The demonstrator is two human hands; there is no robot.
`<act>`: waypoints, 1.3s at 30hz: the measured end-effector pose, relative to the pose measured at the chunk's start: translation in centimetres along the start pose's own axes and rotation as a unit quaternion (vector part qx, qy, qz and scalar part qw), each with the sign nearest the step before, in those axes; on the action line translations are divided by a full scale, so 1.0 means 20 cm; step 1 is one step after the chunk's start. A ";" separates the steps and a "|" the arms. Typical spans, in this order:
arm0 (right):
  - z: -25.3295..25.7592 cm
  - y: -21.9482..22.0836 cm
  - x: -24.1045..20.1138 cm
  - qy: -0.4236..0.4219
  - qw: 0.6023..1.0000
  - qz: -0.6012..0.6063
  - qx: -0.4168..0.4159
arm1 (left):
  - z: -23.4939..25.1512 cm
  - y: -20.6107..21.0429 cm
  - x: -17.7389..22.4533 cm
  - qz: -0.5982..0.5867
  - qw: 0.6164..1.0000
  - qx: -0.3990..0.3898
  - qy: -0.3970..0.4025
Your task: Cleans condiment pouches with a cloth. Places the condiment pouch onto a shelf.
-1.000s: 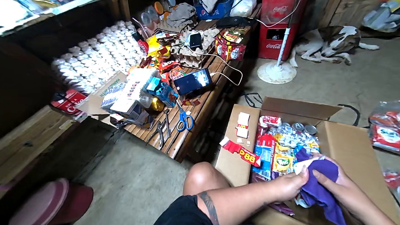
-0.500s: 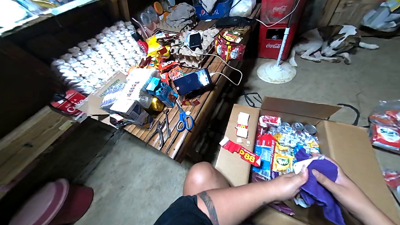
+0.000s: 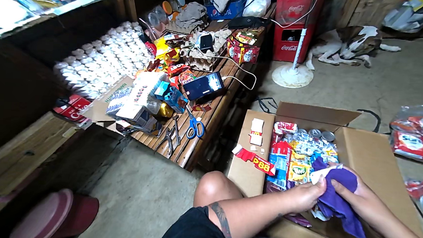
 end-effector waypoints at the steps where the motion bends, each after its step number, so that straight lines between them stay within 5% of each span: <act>1: 0.00 0.00 -0.01 -0.015 1.000 -0.005 0.002 | 0.02 -0.01 -0.03 -0.004 1.000 0.003 0.009; 10: 0.03 -0.11 -0.13 -0.076 0.990 0.025 0.113 | 0.01 -0.02 -0.02 -0.066 0.997 0.032 0.021; 16: 0.01 -0.16 -0.18 -0.120 0.973 -0.022 0.198 | 0.04 -0.02 -0.04 -0.206 0.970 0.129 0.017; 20: -0.13 0.02 -0.32 -0.258 0.953 -0.106 0.117 | 0.05 -0.05 -0.05 -0.227 0.958 0.175 0.014; 24: -0.25 0.17 -0.44 -0.284 0.937 -0.201 0.027 | 0.06 -0.04 -0.15 -0.225 0.965 0.131 0.021; 27: -0.11 0.11 -0.23 -0.249 0.959 -0.126 0.055 | 0.02 0.04 -0.09 -0.211 0.974 0.077 0.022; 32: -0.09 0.06 -0.27 -0.159 0.981 -0.056 0.096 | 0.01 0.08 -0.11 -0.240 0.969 0.018 0.054; 39: -0.23 0.24 -0.26 -0.367 0.901 -0.228 0.028 | 0.06 -0.06 -0.15 -0.309 0.944 0.113 0.037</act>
Point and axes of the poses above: each hand's wrist, its own z-axis towards the middle knuckle, its own y-axis out of the palm, x = y × z, the point moved 4 cm from there along z, towards the middle knuckle, and after that the axes turned 5 degrees about -z, right-handed, at the moved point
